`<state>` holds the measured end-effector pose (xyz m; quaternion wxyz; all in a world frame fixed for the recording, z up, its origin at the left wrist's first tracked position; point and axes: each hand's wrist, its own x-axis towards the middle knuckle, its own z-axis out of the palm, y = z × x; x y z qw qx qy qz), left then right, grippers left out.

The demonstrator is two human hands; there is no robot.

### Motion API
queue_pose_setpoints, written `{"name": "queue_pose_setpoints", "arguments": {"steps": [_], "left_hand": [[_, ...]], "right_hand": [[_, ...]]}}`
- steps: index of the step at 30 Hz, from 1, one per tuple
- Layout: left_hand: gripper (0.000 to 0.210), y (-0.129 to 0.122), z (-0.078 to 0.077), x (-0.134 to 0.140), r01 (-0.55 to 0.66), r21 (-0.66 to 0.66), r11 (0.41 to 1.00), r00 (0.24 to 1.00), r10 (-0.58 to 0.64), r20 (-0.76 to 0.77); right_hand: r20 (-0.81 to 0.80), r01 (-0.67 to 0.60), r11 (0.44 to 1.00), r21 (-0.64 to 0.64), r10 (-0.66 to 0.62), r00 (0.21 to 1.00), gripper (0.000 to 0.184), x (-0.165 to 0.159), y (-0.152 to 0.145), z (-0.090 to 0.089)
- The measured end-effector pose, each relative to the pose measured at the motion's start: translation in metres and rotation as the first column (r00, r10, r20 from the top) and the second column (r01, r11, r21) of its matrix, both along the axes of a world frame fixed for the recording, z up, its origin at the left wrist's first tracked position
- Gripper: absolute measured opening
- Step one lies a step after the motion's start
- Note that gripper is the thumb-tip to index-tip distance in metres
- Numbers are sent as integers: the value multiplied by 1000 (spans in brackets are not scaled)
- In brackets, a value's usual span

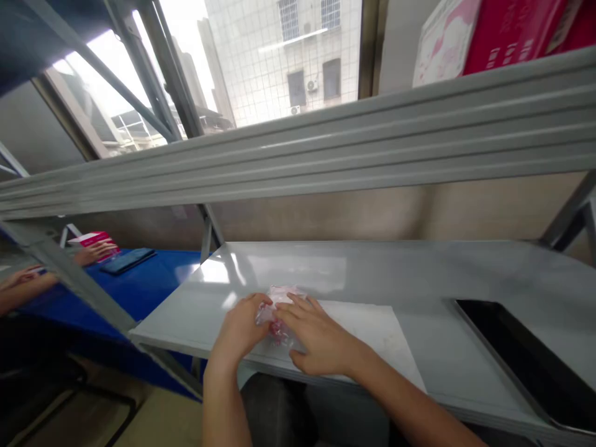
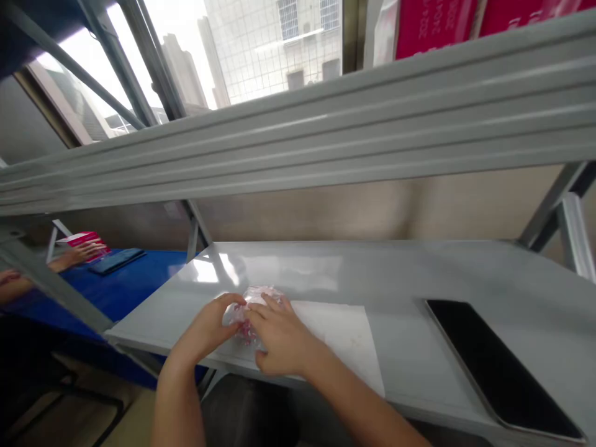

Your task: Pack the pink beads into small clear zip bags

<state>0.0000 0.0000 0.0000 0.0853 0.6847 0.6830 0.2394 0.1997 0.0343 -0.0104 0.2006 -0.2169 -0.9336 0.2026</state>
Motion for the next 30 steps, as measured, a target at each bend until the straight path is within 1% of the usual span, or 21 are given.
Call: {"name": "queue_pose_setpoints", "arguments": {"steps": [3,6,8,9,10,11,12,13,14,15,16,17,18,19,20,22,23,24,26,28,30], "left_hand": [[23,0,1,-3,18,25,1000,998,-19,61],[15,2,6,-4,-2,150,989,993,-15,114],[15,5,9,-3,-98,310,946,986,50,158],[16,6,10,-2,-159,386,909,976,86,200],[18,7,11,0,-215,441,871,960,105,260],[19,8,12,4,-259,466,846,936,102,337],[20,9,12,10,-285,463,839,904,74,421],[21,10,11,16,-282,440,852,865,27,502],[22,12,10,24,-252,412,876,821,-32,570],[22,14,8,32,-200,386,900,780,-92,619],[22,16,6,40,-133,376,917,751,-154,643],[20,19,4,48,-58,381,923,734,-220,643],[18,21,3,55,14,397,918,728,-281,626],[15,22,1,60,77,417,906,729,-337,596],[14,24,0,65,130,438,890,733,-384,562],[17,25,-2,69,197,470,861,741,-444,504],[20,25,-2,69,216,478,851,744,-461,484],[25,25,-2,69,230,484,844,745,-473,471],[34,25,-3,68,235,487,841,744,-478,467],[38,25,-3,69,229,468,854,749,-462,476],[36,25,-2,72,227,427,875,762,-433,482]], "right_hand": [[-36,21,1000,5,-21,999,71,-1,-4,-7],[-215,79,997,-7,-79,973,58,2,-2,1],[-374,157,985,-75,-174,911,47,4,4,7],[-445,214,966,-145,-257,858,41,6,8,10],[-495,272,930,-246,-362,790,35,8,13,11],[-513,312,872,-377,-477,713,28,10,18,12],[-496,308,791,-528,-582,644,22,14,23,13],[-443,251,684,-685,-664,602,20,18,28,14],[-373,143,555,-820,-706,603,25,24,33,15],[-311,10,411,-911,-704,638,34,30,38,16],[-271,-113,269,-956,-677,684,44,36,42,17],[-252,-203,151,-967,-648,719,51,42,46,18],[-248,-258,79,-963,-639,729,52,47,49,19],[-253,-286,57,-957,-651,716,47,53,51,19],[-265,-295,74,-953,-677,686,38,58,53,20],[-302,-273,159,-949,-712,634,19,67,56,21],[-324,-257,204,-945,-704,632,17,72,56,21],[-338,-240,238,-941,-685,646,18,76,56,22],[-336,-203,274,-940,-634,696,25,85,55,24],[-316,-170,287,-943,-603,733,30,92,53,27],[-296,-137,295,-946,-608,737,32,95,51,30]]}}
